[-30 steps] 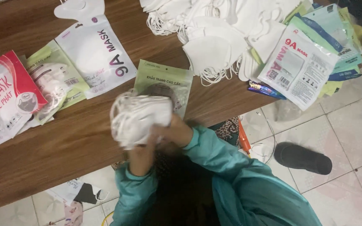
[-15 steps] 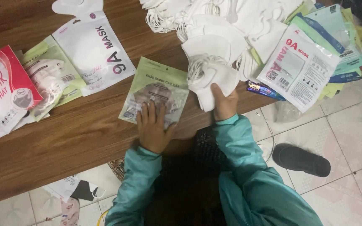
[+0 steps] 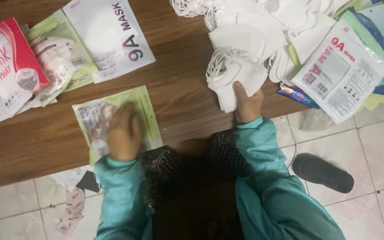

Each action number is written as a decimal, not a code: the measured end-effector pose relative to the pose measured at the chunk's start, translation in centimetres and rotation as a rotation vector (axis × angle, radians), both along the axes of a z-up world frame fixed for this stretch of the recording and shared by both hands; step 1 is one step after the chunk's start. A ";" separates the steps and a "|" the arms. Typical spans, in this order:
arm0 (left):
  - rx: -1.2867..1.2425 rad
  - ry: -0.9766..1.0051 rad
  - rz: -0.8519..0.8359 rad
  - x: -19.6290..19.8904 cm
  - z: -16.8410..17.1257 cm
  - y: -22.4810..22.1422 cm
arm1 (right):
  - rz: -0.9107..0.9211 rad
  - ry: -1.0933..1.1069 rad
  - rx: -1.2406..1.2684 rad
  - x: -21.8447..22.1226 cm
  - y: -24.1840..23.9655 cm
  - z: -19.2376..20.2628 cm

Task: The person is picking up white face masks from a large pile, unfolding them, and stacking them neatly on a wooden table.

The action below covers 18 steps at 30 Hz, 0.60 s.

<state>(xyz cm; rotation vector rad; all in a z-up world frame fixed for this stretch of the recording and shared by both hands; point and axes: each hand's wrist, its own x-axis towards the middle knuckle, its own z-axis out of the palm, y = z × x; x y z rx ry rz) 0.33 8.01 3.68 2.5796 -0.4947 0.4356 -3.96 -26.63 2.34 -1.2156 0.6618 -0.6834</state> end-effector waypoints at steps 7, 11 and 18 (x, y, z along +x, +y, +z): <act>0.258 0.204 0.102 -0.6 0.8 -4.2 | 0.047 -0.034 -0.009 -0.6 -0.3 -0.5; 0.251 0.097 0.142 -1.5 -0.8 -1.5 | 0.075 -0.022 -0.028 -0.6 -0.2 -0.5; 0.244 0.086 0.158 -2.0 -2.6 0.1 | 0.096 -0.044 0.000 -0.6 -0.1 0.1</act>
